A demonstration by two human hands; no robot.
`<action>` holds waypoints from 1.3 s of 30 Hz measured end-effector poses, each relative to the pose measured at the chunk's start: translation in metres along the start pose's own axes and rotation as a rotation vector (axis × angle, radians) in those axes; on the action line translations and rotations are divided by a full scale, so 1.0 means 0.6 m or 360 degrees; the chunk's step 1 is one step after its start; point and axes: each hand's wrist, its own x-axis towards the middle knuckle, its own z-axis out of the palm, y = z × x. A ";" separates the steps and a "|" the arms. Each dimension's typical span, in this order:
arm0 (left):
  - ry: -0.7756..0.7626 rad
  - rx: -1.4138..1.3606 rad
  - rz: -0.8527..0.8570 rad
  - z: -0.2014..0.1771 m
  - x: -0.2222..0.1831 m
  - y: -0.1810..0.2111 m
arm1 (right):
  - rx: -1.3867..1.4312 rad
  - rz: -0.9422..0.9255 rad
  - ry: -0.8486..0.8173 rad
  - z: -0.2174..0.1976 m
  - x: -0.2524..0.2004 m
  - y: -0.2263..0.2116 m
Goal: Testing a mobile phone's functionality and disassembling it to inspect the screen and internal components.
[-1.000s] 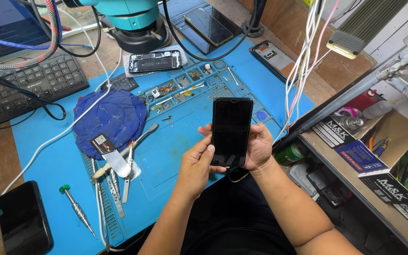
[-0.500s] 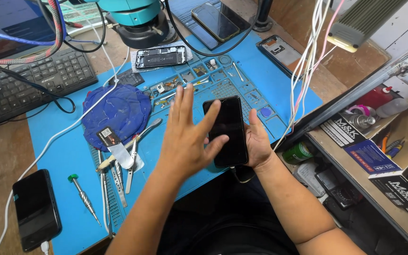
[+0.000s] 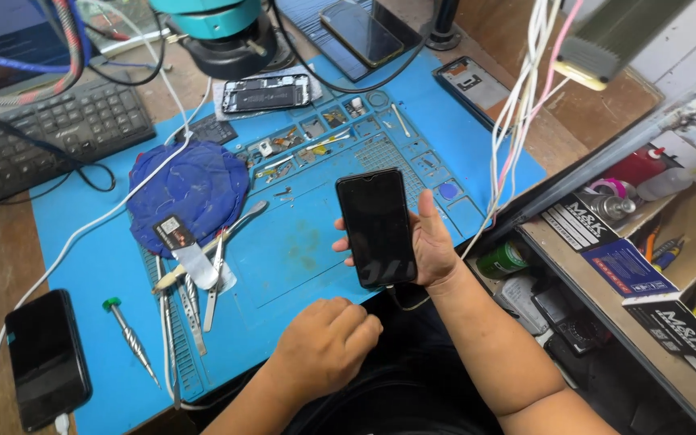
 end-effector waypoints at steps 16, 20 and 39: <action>0.0092 0.0479 -0.0514 0.009 0.023 -0.054 | -0.0194 -0.0272 0.0288 0.036 0.010 0.032; 0.0079 0.0500 -0.0586 0.014 0.019 -0.041 | -0.0153 -0.0270 0.0226 0.032 0.010 0.032; -0.0169 0.0202 -0.0948 0.051 0.056 0.002 | -0.0349 -0.0268 0.0322 0.047 0.015 0.034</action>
